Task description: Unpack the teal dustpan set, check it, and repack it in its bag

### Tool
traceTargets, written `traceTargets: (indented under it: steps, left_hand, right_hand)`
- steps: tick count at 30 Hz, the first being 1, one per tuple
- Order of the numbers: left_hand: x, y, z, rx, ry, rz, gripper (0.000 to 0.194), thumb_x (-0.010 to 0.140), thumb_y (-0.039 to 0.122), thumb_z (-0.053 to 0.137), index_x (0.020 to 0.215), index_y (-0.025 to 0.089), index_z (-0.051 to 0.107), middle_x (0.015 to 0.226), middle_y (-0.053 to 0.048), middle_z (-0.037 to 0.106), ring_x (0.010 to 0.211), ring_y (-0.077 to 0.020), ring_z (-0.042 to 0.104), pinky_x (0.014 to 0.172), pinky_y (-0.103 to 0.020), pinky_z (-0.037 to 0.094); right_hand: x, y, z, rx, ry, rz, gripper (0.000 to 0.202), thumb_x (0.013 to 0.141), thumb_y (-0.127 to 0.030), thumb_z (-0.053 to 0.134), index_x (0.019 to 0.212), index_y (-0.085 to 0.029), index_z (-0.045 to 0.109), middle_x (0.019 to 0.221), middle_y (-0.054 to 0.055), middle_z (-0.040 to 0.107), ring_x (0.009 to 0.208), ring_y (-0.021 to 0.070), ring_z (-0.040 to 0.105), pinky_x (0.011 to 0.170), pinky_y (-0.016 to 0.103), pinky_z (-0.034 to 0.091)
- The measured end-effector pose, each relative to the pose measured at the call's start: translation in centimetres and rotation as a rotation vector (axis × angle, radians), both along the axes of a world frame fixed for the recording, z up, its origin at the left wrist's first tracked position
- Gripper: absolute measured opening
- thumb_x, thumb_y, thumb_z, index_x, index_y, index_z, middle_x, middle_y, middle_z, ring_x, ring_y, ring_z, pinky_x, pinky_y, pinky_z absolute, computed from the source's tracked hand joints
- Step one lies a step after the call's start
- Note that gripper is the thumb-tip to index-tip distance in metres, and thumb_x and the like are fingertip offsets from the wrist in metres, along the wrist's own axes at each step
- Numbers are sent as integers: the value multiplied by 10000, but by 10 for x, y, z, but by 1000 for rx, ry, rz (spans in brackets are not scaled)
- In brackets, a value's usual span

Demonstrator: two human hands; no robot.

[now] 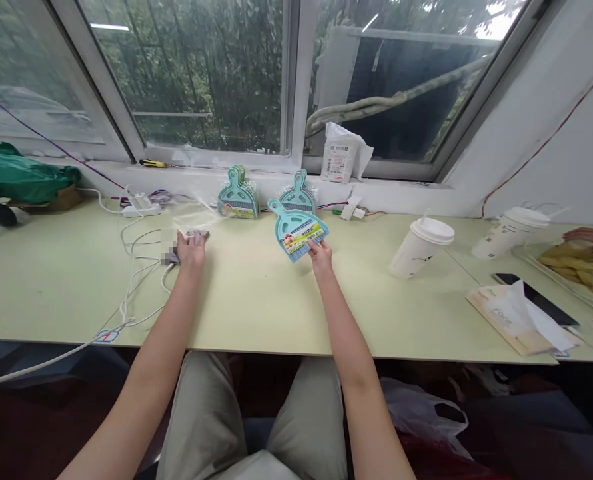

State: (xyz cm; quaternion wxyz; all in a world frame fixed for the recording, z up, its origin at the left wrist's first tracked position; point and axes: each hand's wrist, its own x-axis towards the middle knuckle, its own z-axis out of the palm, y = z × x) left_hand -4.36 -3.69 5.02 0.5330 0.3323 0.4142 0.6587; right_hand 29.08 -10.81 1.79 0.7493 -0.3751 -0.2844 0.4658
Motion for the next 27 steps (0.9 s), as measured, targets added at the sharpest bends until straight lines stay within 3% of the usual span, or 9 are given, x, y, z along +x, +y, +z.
traceTargets:
  steps: [2, 5, 6, 10, 12, 16, 20, 27]
  left_hand:
    - [0, -1, -1, -22, -17, -14, 433, 899, 447, 522, 1246, 189, 516, 1088, -83, 624, 959, -117, 628, 807, -237, 498]
    - [20, -6, -13, -66, -58, -79, 510, 874, 492, 534, 1289, 198, 481, 1182, -137, 587, 1050, -151, 610, 841, -243, 492]
    - [30, -9, -17, -83, -76, -142, 540, 866, 510, 532, 1296, 188, 474, 1208, -160, 577, 1065, -177, 608, 853, -270, 496]
    - [64, -21, -34, -104, -60, -641, 556, 810, 505, 602, 1263, 195, 508, 1192, -167, 608, 1006, -243, 640, 870, -379, 505]
    - [73, -25, -40, -90, 30, -715, 525, 748, 389, 702, 1212, 205, 538, 1088, -130, 655, 900, -233, 664, 825, -387, 524]
    - [74, -23, -46, -88, 129, -548, 456, 707, 247, 717, 1134, 194, 568, 888, -65, 675, 706, -181, 650, 700, -343, 535]
    - [73, -21, -45, -77, 177, -429, 368, 735, 252, 668, 1094, 197, 615, 851, -50, 667, 654, -150, 613, 648, -277, 506]
    - [80, -29, -41, -22, 248, -380, 333, 741, 242, 643, 1073, 209, 639, 859, -42, 649, 709, -152, 596, 608, -236, 483]
  right_hand:
    - [2, 3, -5, -21, 44, -44, 288, 675, -105, 660, 952, -174, 622, 992, 44, 711, 999, 182, 662, 930, 322, 542]
    - [-5, 5, -12, -65, 52, -39, 282, 681, -86, 645, 949, -171, 623, 992, 48, 712, 995, 178, 664, 927, 319, 544]
    - [-10, 5, -14, -73, 42, -23, 279, 680, -85, 650, 944, -170, 624, 985, 49, 713, 988, 181, 667, 919, 320, 548]
    - [-32, 1, -15, -96, -53, 93, 252, 690, -101, 685, 928, -165, 637, 968, 52, 720, 950, 188, 683, 875, 309, 567]
    - [-41, -2, -15, -138, -133, 171, 236, 709, -112, 691, 935, -160, 643, 944, 55, 726, 879, 187, 701, 819, 309, 588]
    - [-48, -8, -13, -306, -308, 390, 161, 764, -209, 697, 892, -119, 659, 788, 102, 732, 677, 194, 712, 647, 294, 609]
    - [-41, -12, -10, -367, -398, 602, 199, 759, -277, 717, 806, -86, 687, 770, 155, 729, 683, 210, 717, 614, 257, 601]
    - [-9, -14, 0, -463, -516, 778, 165, 745, -217, 708, 802, -61, 701, 789, 175, 728, 650, 212, 712, 579, 248, 585]
